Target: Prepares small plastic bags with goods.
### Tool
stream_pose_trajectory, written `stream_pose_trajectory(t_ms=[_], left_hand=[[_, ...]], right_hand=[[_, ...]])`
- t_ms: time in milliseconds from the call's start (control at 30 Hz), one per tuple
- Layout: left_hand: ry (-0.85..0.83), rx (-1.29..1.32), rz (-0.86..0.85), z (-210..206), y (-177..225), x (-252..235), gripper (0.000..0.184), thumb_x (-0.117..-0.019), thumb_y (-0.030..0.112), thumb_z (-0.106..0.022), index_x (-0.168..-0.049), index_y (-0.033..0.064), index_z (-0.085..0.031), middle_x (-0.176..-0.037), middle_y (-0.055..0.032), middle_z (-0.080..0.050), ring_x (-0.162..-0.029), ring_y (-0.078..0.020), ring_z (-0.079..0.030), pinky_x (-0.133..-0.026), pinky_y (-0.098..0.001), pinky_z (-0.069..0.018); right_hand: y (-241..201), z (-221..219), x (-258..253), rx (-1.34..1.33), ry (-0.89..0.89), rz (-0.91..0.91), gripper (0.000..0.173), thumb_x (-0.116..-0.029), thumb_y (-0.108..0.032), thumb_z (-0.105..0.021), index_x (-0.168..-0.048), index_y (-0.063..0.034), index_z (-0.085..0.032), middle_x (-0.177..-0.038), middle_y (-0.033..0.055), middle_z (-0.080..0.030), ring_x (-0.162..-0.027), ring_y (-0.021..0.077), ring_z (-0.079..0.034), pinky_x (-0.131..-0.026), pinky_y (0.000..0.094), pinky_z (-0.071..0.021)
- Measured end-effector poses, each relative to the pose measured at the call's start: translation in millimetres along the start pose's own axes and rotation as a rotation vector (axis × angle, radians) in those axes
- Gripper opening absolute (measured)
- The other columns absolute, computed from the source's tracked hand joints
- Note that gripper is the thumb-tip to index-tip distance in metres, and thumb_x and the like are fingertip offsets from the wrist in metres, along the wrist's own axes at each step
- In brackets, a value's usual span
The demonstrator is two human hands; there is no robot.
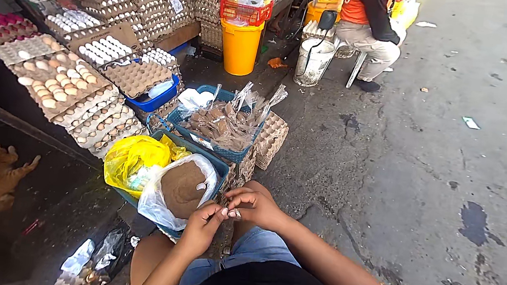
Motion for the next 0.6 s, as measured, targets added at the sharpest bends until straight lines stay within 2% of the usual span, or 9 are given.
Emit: stream_pose_trajectory(t_ms=[100,167,233,333,367,400,500,567,600], left_hand=[[0.000,-0.016,-0.024,-5.1,3.2,4.0,0.022,-0.1008,0.017,-0.058,-0.097,-0.0006,-0.070,-0.094,-0.0026,-0.065,-0.086,-0.0002,-0.060,-0.080,-0.0167,-0.0511],[0.007,-0.157,-0.046,-8.8,3.9,6.3,0.027,-0.0944,0.021,-0.070,-0.109,-0.0024,-0.068,-0.102,-0.0090,-0.067,-0.088,-0.0069,-0.064,-0.080,-0.0212,-0.0542],[0.109,-0.376,-0.115,-16.9,0.1,8.8,0.034,-0.0866,0.024,-0.078,-0.105,-0.0031,-0.070,-0.100,-0.0145,-0.070,-0.086,-0.0177,-0.067,-0.078,-0.0307,-0.0571],[0.276,-0.562,-0.152,-28.3,-6.2,14.5,0.025,-0.0839,0.020,-0.074,-0.097,-0.0015,-0.071,-0.092,-0.0147,-0.070,-0.081,-0.0241,-0.069,-0.074,-0.0384,-0.0590],[0.317,-0.607,-0.171,-30.1,-7.8,15.6,0.023,-0.0844,0.019,-0.070,-0.096,-0.0005,-0.072,-0.090,-0.0136,-0.070,-0.079,-0.0232,-0.070,-0.073,-0.0377,-0.0596],[0.344,-0.621,-0.171,-30.6,-8.7,16.7,0.021,-0.0864,0.018,-0.066,-0.095,0.0003,-0.072,-0.089,-0.0125,-0.070,-0.078,-0.0217,-0.070,-0.072,-0.0360,-0.0597],[0.298,-0.463,0.012,-23.0,-4.3,14.2,0.022,-0.0947,0.013,-0.056,-0.095,-0.0019,-0.073,-0.092,-0.0130,-0.070,-0.080,-0.0190,-0.069,-0.075,-0.0350,-0.0581],[0.214,-0.268,0.160,-15.5,-2.8,10.2,0.021,-0.0961,0.012,-0.055,-0.097,-0.0009,-0.072,-0.091,-0.0087,-0.069,-0.080,-0.0106,-0.064,-0.076,-0.0279,-0.0543],[0.169,-0.172,0.212,-12.8,-2.9,9.2,0.019,-0.0960,0.012,-0.057,-0.097,-0.0002,-0.072,-0.089,-0.0054,-0.068,-0.078,-0.0057,-0.062,-0.075,-0.0236,-0.0525]], right_hand=[[-4.2,-4.9,3.5,0.019,0.083,0.028,0.015,-0.0924,-0.011,-0.070,-0.099,0.0010,-0.078,-0.126,0.0148,-0.068,-0.127,0.0136,-0.057,-0.109,0.0292,-0.0449],[-3.9,-11.8,5.6,-0.047,0.188,0.002,0.016,-0.0936,-0.008,-0.067,-0.101,0.0035,-0.075,-0.123,0.0149,-0.069,-0.123,0.0124,-0.059,-0.106,0.0270,-0.0472],[3.0,-22.9,6.5,-0.141,0.262,-0.074,0.018,-0.0956,-0.005,-0.062,-0.106,0.0056,-0.072,-0.123,0.0159,-0.067,-0.120,0.0125,-0.061,-0.103,0.0264,-0.0494],[18.9,-41.9,7.6,-0.308,0.335,-0.214,0.020,-0.1003,-0.007,-0.058,-0.110,0.0031,-0.072,-0.115,0.0087,-0.069,-0.104,0.0052,-0.064,-0.091,0.0228,-0.0519],[21.3,-45.4,7.4,-0.346,0.362,-0.244,0.019,-0.1005,-0.008,-0.059,-0.109,0.0021,-0.072,-0.113,0.0076,-0.070,-0.101,0.0045,-0.064,-0.089,0.0221,-0.0523],[23.1,-47.1,7.3,-0.372,0.386,-0.250,0.017,-0.0989,-0.007,-0.061,-0.105,0.0021,-0.074,-0.116,0.0088,-0.070,-0.105,0.0060,-0.064,-0.091,0.0225,-0.0524],[24.7,-47.3,7.1,-0.396,0.424,-0.178,0.009,-0.0897,-0.005,-0.071,-0.093,0.0021,-0.076,-0.129,0.0140,-0.062,-0.123,0.0125,-0.056,-0.101,0.0245,-0.0495],[26.5,-46.8,8.2,-0.416,0.368,-0.119,0.010,-0.0897,-0.007,-0.067,-0.085,0.0002,-0.072,-0.131,0.0116,-0.061,-0.123,0.0113,-0.055,-0.102,0.0259,-0.0485],[28.7,-46.8,8.2,-0.424,0.323,-0.098,0.015,-0.0907,-0.009,-0.058,-0.083,-0.0021,-0.070,-0.127,0.0084,-0.062,-0.119,0.0095,-0.056,-0.100,0.0271,-0.0475]])
Point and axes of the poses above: each hand's wrist, its own x-axis away from the middle knuckle, its own z-axis out of the back of the hand, y = z × x, the point moved 3 cm from there along -x, towards the middle knuckle
